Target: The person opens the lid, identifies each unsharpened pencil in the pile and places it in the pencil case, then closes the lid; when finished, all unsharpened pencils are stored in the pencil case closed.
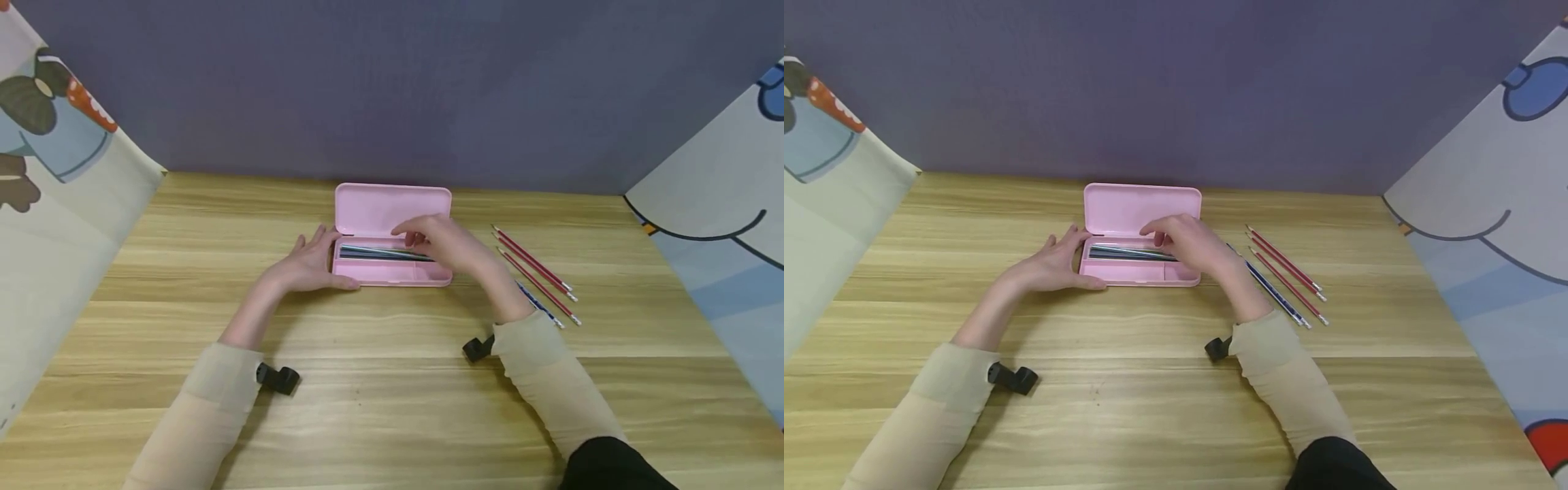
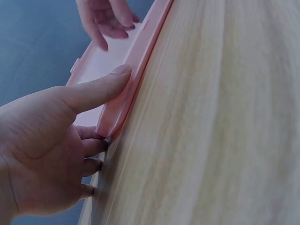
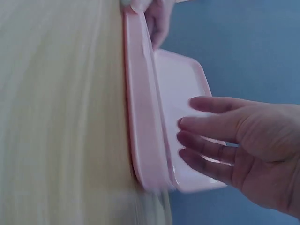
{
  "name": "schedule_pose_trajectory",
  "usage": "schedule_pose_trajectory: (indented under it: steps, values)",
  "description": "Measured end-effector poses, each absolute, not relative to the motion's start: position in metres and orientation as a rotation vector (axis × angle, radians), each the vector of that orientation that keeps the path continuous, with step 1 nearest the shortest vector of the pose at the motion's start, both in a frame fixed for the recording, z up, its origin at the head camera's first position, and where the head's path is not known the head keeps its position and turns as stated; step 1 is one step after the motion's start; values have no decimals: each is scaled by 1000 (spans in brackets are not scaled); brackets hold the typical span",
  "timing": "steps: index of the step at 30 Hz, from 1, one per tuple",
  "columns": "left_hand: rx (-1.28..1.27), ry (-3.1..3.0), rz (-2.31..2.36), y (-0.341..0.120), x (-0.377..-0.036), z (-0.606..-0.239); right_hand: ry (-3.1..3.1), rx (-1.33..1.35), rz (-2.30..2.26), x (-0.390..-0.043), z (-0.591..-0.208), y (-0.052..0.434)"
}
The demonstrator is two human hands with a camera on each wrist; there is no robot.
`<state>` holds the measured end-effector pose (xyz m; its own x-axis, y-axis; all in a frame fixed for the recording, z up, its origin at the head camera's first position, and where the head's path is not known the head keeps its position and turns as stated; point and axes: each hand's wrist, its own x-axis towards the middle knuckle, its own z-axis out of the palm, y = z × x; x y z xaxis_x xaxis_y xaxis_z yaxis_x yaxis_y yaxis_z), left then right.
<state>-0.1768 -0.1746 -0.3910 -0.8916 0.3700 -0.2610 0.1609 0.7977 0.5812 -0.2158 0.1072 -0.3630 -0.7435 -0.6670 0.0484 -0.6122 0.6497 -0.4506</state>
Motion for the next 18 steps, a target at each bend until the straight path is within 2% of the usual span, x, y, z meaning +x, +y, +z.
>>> schedule_pose_trajectory:
  steps: [5, 10, 18]
  values:
    - [412, 2629, 802, -174, -178, -393, 2771, -1007, -917, -212, -356, 143]
    - [416, 2639, 794, -174, -180, -393, 2786, -828, -1122, -204, -358, 187]
    - [414, 2640, 799, -176, -179, -392, 2699, -660, -1097, -180, -363, 237]
